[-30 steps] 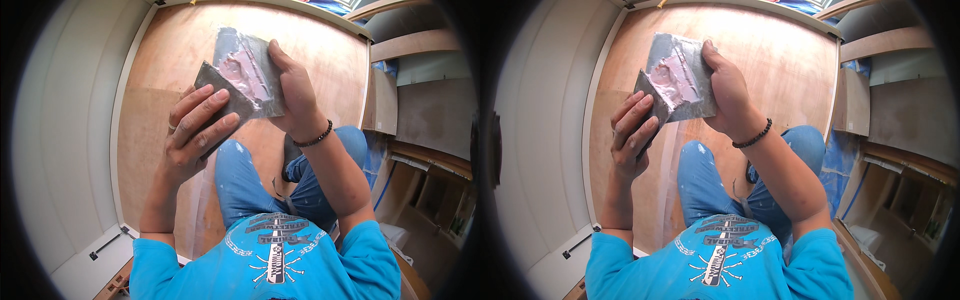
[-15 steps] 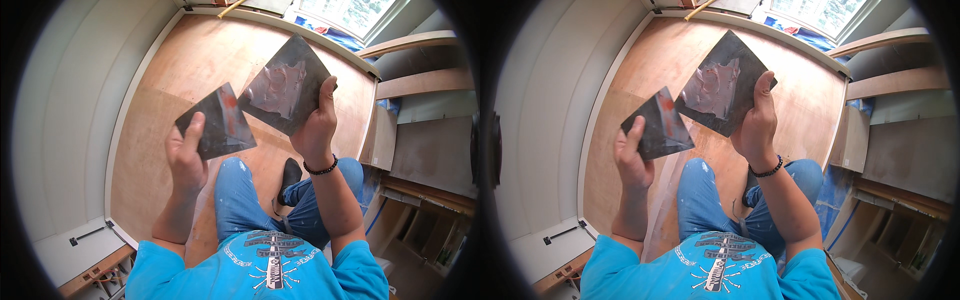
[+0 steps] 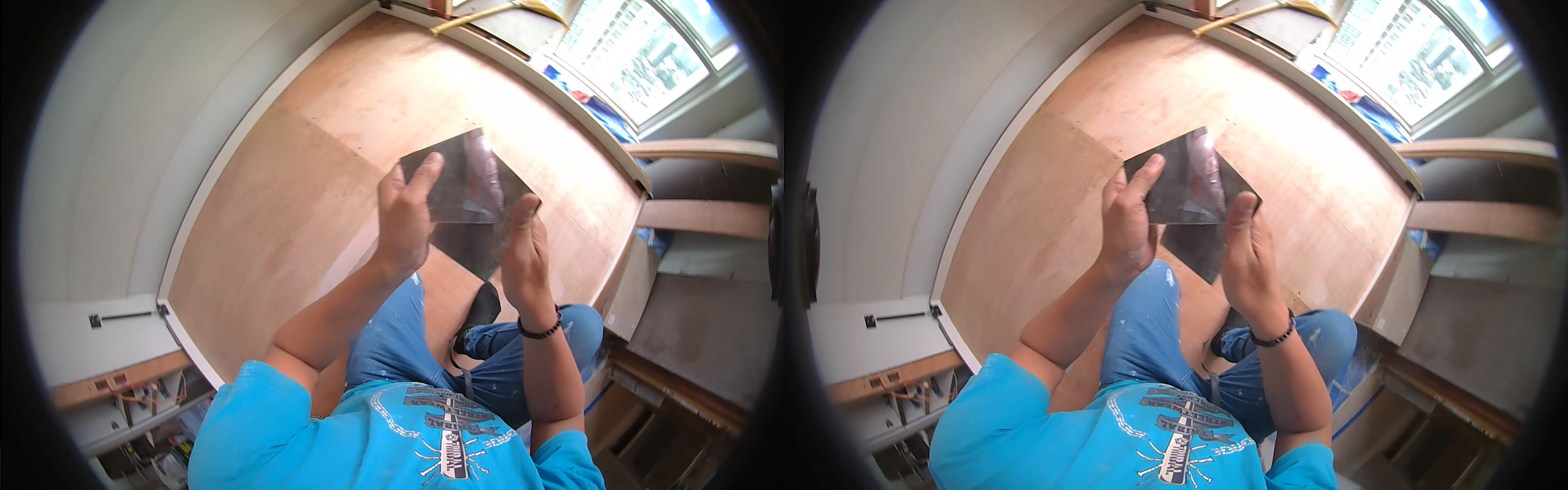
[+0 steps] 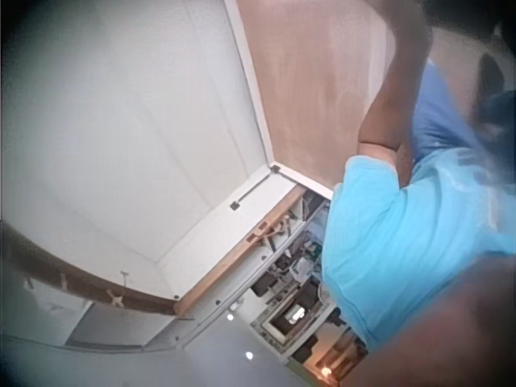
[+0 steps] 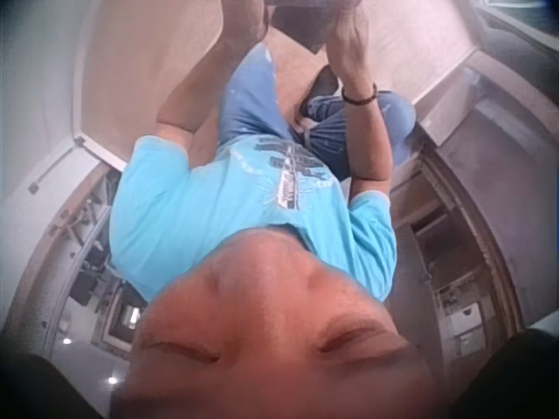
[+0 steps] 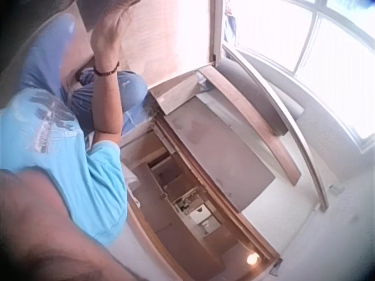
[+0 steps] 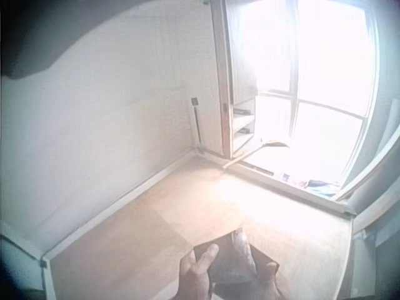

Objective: The person scoops pink joint compound from a container onto a taping knife and spreads it over seams on a wooden surface. They use a second knife to smooth and feather the compound along the joints.

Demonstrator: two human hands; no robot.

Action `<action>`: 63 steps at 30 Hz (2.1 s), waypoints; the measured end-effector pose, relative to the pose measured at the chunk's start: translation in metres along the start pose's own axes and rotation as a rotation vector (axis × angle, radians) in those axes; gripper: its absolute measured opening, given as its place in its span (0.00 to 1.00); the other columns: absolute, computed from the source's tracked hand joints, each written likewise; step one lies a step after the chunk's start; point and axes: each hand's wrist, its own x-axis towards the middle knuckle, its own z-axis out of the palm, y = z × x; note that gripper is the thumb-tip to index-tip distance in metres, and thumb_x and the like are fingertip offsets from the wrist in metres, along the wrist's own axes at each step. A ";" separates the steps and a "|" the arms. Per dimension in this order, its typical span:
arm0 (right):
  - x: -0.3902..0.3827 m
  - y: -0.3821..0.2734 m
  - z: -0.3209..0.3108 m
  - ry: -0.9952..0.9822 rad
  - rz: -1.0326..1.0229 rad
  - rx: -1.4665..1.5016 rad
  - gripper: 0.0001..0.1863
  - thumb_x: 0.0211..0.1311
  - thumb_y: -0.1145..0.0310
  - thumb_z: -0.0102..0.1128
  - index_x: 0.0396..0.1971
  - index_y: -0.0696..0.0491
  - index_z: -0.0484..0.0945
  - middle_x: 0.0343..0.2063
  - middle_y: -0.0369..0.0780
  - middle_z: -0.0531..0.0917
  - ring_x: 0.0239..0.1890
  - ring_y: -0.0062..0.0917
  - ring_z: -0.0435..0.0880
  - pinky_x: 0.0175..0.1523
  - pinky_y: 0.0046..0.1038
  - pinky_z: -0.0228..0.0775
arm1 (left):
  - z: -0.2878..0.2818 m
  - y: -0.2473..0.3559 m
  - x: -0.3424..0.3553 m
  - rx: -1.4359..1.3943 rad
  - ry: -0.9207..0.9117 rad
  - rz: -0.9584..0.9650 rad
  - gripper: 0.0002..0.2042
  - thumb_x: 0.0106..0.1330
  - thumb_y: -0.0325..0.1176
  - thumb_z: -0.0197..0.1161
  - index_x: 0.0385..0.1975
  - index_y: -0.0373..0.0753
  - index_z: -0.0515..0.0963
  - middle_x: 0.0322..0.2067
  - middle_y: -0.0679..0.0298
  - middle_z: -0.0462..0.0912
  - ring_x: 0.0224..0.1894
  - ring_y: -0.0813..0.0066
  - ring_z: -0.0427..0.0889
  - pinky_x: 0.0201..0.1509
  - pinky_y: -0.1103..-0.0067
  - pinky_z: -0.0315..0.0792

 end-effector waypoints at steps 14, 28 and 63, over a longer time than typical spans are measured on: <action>0.006 -0.009 -0.008 -0.058 0.098 1.101 0.24 0.83 0.53 0.43 0.57 0.58 0.76 0.47 0.46 0.87 0.47 0.33 0.90 0.51 0.34 0.87 | -0.023 0.050 -0.032 1.102 -0.869 1.008 0.19 0.63 0.29 0.68 0.55 0.55 0.85 0.64 0.64 0.77 0.68 0.59 0.75 0.72 0.61 0.71; 0.017 0.005 -0.012 0.299 -0.195 0.769 0.33 0.79 0.42 0.44 0.65 0.55 0.69 0.58 0.41 0.80 0.56 0.30 0.82 0.64 0.33 0.73 | -0.026 0.030 -0.053 0.158 -0.053 0.042 0.10 0.79 0.30 0.56 0.50 0.31 0.78 0.43 0.64 0.84 0.43 0.84 0.79 0.49 0.85 0.73; 0.018 0.009 0.008 0.326 -0.072 0.816 0.21 0.77 0.53 0.58 0.58 0.53 0.75 0.51 0.41 0.84 0.52 0.28 0.86 0.54 0.34 0.83 | -0.025 0.025 -0.017 0.350 -0.019 0.503 0.14 0.81 0.35 0.55 0.49 0.28 0.79 0.44 0.60 0.85 0.45 0.78 0.83 0.50 0.81 0.78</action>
